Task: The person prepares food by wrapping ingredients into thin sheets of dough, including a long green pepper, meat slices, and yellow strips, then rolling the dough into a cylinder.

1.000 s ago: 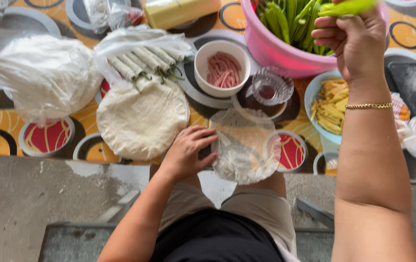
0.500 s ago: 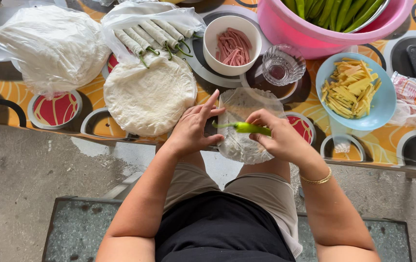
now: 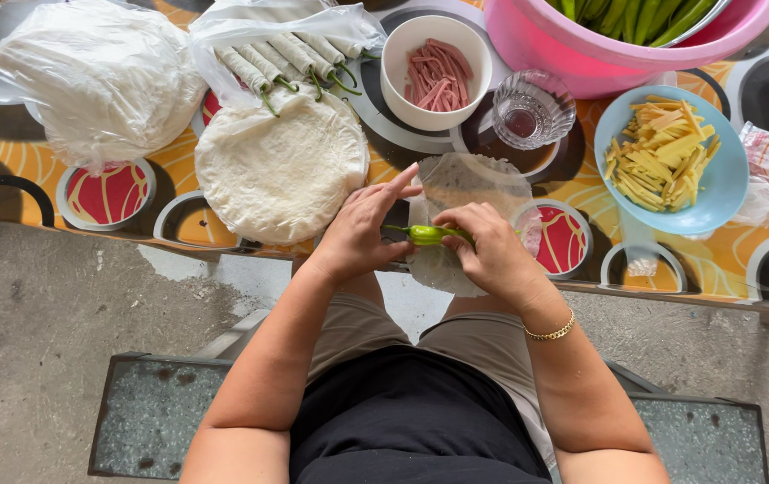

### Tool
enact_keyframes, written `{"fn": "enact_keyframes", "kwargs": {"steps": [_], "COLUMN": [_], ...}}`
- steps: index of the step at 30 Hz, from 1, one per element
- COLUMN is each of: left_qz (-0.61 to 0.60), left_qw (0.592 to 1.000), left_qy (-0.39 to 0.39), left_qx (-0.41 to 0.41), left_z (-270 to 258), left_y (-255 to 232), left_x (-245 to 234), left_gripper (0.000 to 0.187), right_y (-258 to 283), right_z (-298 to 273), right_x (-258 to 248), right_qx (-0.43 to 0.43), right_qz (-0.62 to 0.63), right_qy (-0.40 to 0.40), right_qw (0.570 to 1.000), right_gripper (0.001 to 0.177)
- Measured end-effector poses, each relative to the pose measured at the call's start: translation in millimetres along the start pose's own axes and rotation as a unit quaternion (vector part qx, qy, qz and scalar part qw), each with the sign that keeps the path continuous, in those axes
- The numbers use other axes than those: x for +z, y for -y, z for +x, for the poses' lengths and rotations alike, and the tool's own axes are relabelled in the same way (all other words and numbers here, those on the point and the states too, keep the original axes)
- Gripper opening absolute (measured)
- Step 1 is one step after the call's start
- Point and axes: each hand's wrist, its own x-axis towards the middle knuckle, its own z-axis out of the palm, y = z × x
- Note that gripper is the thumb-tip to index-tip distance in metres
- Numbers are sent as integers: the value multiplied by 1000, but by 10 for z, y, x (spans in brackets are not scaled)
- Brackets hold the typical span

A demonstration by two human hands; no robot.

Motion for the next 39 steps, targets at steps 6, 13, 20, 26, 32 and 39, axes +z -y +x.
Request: {"fn": "enact_keyframes", "kwargs": {"steps": [6, 13, 20, 26, 32, 39], "left_qz": [3, 36, 70, 73, 49, 44], "left_qw": [999, 996, 991, 991, 994, 994], "left_qy": [30, -42, -110, -110, -101, -95], "left_qx": [-14, 77, 19, -2, -9, -17], "left_z": [25, 1, 12, 7, 51, 55], "left_y": [-39, -155, -130, -171, -203, -201], "left_x": [-22, 113, 367, 383, 327, 312], "left_gripper": [107, 27, 12, 11, 15, 21], "right_y": [-15, -65, -33, -215, -213, -272], "right_z": [22, 1, -144, -322, -355, -334], "right_x": [48, 104, -59, -176, -225, -258], "right_qx": [72, 21, 149, 67, 110, 117], "right_qz": [43, -9, 98, -18, -36, -26], "right_qy": [-19, -71, -56, -115, -115, -104], "right_qw": [996, 997, 982, 991, 987, 987], "right_gripper": [18, 17, 20, 15, 13, 14]}}
